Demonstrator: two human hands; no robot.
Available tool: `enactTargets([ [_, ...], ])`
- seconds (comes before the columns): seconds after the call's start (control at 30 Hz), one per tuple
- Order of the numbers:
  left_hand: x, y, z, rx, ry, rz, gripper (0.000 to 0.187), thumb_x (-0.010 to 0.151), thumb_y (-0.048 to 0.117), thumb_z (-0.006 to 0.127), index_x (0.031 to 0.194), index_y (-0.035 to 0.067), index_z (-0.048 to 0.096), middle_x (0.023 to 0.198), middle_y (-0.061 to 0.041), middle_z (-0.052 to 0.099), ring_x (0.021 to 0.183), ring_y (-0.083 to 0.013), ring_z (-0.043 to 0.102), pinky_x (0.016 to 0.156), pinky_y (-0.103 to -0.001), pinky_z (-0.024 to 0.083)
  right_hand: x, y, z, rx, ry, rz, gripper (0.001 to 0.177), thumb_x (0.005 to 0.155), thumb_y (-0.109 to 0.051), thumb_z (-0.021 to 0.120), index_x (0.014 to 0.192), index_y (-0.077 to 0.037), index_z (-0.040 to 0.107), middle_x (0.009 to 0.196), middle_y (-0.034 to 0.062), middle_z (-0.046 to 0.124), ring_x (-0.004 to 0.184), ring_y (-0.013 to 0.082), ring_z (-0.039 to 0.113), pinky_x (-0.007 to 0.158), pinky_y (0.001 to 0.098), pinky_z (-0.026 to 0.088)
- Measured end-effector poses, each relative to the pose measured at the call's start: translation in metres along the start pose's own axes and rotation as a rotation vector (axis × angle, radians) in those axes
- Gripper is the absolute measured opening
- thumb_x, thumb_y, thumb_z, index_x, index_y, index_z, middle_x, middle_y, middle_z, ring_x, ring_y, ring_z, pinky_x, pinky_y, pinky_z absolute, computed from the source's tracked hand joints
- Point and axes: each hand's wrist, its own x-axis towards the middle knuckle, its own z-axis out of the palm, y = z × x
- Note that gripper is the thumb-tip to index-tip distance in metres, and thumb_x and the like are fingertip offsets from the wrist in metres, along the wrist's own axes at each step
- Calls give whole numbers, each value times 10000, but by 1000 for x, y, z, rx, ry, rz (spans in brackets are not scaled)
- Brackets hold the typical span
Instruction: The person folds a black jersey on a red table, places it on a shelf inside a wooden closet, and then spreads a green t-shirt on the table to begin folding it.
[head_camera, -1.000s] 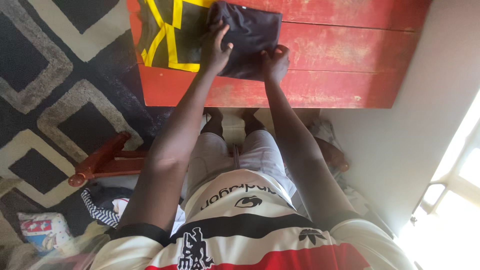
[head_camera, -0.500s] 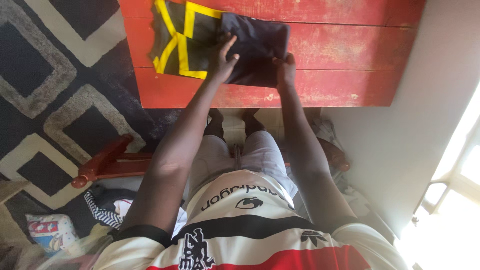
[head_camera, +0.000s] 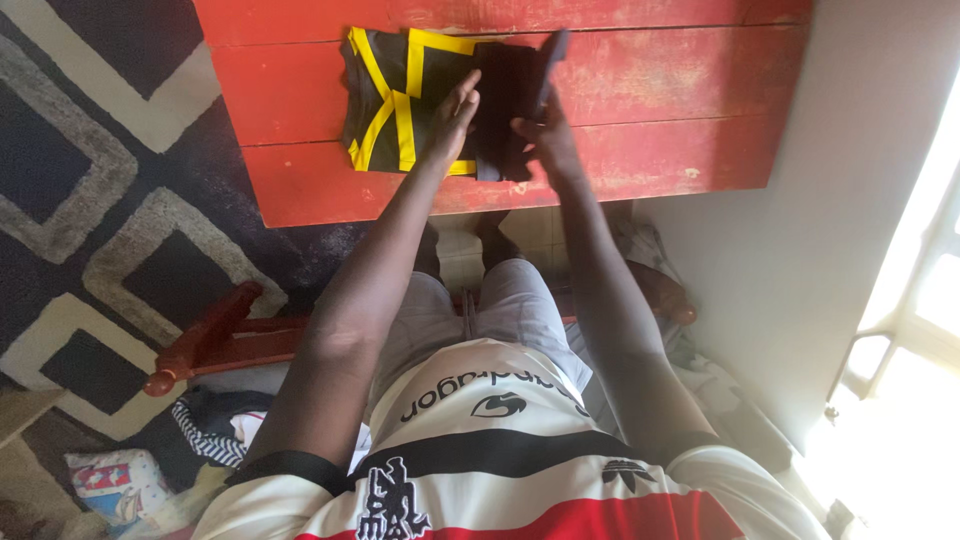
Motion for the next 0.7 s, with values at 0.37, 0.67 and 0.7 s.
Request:
enactTargets([
  [0.37,-7,6,-31,-191,53,-211,796,1018,613,497,1611,98,375,1694,-112,354,1582,-246,285,1283,-409,204,32,74,83,-615,118,98,946,850,-54,708,1645,-298,258,879,130,740,725,229,760,632,363,653],
  [0.67,-1,1,-30,-226,203,18,783,1009,393,709,1610,120,287,1625,-129,331,1469,-279,464,1232,-441,367,33,78,90,-460,-111,196,926,925,-121,709,1630,-224,118,823,91,674,661,181,695,572,337,603],
  [0.7,-3,2,-29,-226,204,21,783,1009,393,709,1610,120,287,1625,-129,331,1469,-279,464,1232,-441,367,29,75,90,-461,-113,194,926,925,-121,709,1630,-224,118,823,91,674,661,181,695,572,337,603],
])
